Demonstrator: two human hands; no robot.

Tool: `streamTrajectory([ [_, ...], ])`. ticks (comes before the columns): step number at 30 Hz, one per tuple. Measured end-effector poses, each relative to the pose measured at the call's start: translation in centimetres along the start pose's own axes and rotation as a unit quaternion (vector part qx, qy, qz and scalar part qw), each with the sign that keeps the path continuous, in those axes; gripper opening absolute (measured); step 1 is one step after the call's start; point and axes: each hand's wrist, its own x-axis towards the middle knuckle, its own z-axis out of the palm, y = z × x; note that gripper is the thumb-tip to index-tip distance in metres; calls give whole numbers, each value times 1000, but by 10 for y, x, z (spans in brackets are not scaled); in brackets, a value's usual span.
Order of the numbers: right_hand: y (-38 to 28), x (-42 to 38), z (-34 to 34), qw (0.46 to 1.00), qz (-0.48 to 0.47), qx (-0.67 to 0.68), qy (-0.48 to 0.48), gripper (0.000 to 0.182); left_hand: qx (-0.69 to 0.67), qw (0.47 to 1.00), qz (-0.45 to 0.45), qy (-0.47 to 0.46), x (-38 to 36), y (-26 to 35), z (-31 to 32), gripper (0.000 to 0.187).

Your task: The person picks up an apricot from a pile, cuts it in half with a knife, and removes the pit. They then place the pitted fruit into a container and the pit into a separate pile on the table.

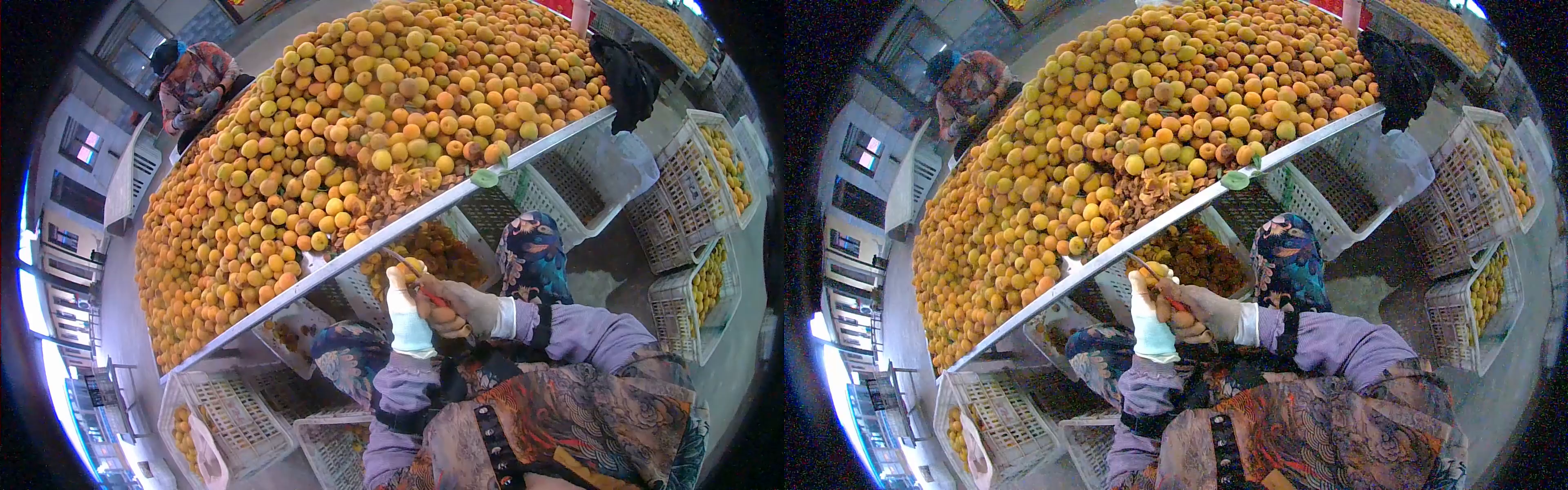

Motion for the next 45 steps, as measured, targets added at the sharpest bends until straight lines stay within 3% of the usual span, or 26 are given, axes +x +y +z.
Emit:
streamTrajectory([
  [3,5,4,1,999,-22,-11,30,49,-47,999,-3,10,-8,4,8,52],
  [7,0,7,6,990,-20,-56,125,48,-5,999,34,7,-9,2,3,51],
  [9,-4,7,2,988,-33,-90,121,47,11,999,37,-7,-8,6,-4,48],
  [10,-4,7,-2,985,-42,-122,117,46,246,949,195,-14,-6,5,-13,46],
  [11,-3,6,-6,985,-41,-121,117,46,461,821,337,-21,-5,3,-18,43],
  [12,-4,5,-9,983,-20,-137,120,46,461,821,336,-20,-7,2,-19,43],
  [13,-6,5,-10,980,-1,-154,123,47,261,935,238,-14,-9,2,-19,42],
  [14,-7,4,-10,980,-2,-154,123,47,44,991,126,-7,-9,2,-19,40],
  [15,-13,0,1,978,-34,-141,147,43,45,991,127,-7,-10,2,-20,40],
  [18,-33,2,15,968,-102,-143,182,31,-127,990,37,-57,-10,5,-25,46],
  [22,-64,0,44,951,-215,-140,172,23,-111,985,29,-131,-24,19,-16,44],
  [26,-71,2,56,931,-306,-179,84,27,87,987,105,-80,-35,19,-1,32],
  [27,-70,4,62,940,-297,-136,99,34,-30,997,24,-71,-43,26,9,27],
  [28,-69,5,62,941,-296,-134,100,34,-30,997,22,-69,-44,25,10,27],
  [30,-68,6,61,936,-322,-127,71,38,22,998,-2,-60,-46,22,12,28],
  [31,-68,6,61,936,-321,-126,72,38,140,985,73,-68,-47,17,15,34],
  [32,-69,6,60,932,-326,-135,79,37,141,985,72,-68,-47,16,17,34],
  [34,-69,5,59,924,-336,-155,95,37,5,998,23,-66,-45,16,22,3],
  [35,-69,4,56,924,-337,-154,97,37,6,998,20,-67,-45,15,23,3],
  [37,-66,4,51,917,-351,-158,99,24,257,954,129,-90,-46,14,23,17],
  [38,-66,3,52,917,-351,-158,100,24,257,954,128,-90,-45,12,22,17],
  [40,-67,-2,58,939,-279,-150,130,22,-36,998,-22,-39,-43,5,19,30],
  [42,-55,6,45,947,-264,-133,129,22,-8,999,-43,-18,-40,1,21,31],
  [44,-42,18,35,867,-360,-316,133,23,21,998,-64,2,-36,-2,24,34],
  [45,-41,18,35,856,-369,-337,136,26,21,996,-77,30,-33,-4,24,32],
])
